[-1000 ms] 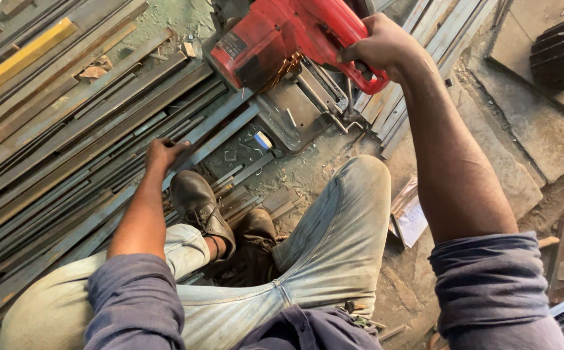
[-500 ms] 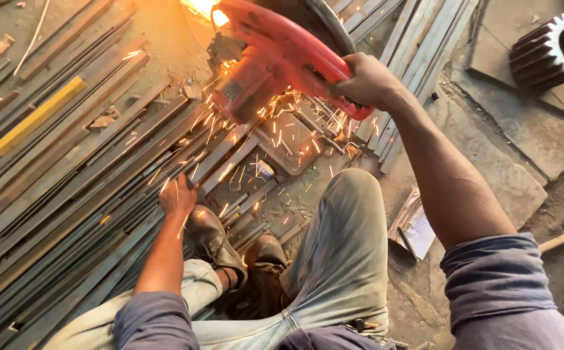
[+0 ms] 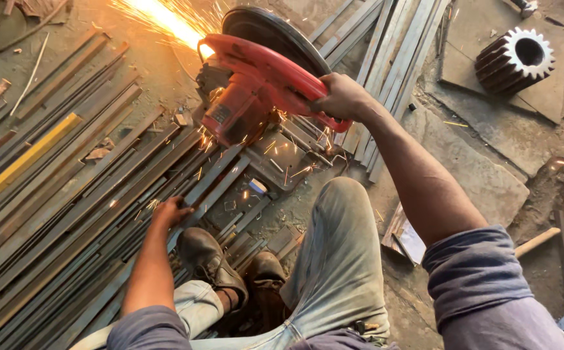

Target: The person measures a metal bar with a tape measure, marks it, and cuts it using a red chop saw. The person repeats this process for another metal bar, measuring and cutting it to size.

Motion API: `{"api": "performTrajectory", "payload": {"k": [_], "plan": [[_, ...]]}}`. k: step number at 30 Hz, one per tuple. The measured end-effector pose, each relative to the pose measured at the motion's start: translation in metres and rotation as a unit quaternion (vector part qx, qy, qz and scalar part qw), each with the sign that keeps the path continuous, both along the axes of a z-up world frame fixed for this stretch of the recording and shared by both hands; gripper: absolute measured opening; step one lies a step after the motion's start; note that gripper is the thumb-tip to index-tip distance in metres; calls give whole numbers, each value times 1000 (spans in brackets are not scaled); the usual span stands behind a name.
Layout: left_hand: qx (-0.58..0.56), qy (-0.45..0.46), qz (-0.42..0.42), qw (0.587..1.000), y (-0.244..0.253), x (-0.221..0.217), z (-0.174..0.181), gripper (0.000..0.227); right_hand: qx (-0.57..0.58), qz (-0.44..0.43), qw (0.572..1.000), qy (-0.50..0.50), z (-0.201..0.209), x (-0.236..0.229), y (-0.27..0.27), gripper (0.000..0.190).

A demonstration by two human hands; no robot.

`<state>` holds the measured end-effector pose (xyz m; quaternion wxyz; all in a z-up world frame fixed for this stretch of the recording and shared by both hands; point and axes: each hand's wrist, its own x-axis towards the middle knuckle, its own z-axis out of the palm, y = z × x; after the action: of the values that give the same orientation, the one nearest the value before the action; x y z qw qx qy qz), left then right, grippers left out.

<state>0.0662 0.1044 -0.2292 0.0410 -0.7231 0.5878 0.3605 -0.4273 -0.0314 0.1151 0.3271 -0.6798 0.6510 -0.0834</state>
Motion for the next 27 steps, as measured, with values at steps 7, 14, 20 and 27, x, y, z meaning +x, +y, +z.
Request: {"api": "performTrajectory", "payload": {"k": [7, 14, 20, 27], "plan": [[-21, -89, 25, 996, 12, -3, -12, 75, -34, 14, 998, 46, 0, 4, -7, 47], [-118, -132, 5, 984, 34, -12, -6, 54, -3, 6, 999, 37, 10, 8, -21, 54], [-169, -155, -17, 973, 36, -19, -1, 44, -71, 40, 990, 115, -3, 11, -38, 61], [-146, -137, -3, 980, 31, -15, -2, 43, -62, 27, 993, 93, -6, 3, -20, 54]]}}
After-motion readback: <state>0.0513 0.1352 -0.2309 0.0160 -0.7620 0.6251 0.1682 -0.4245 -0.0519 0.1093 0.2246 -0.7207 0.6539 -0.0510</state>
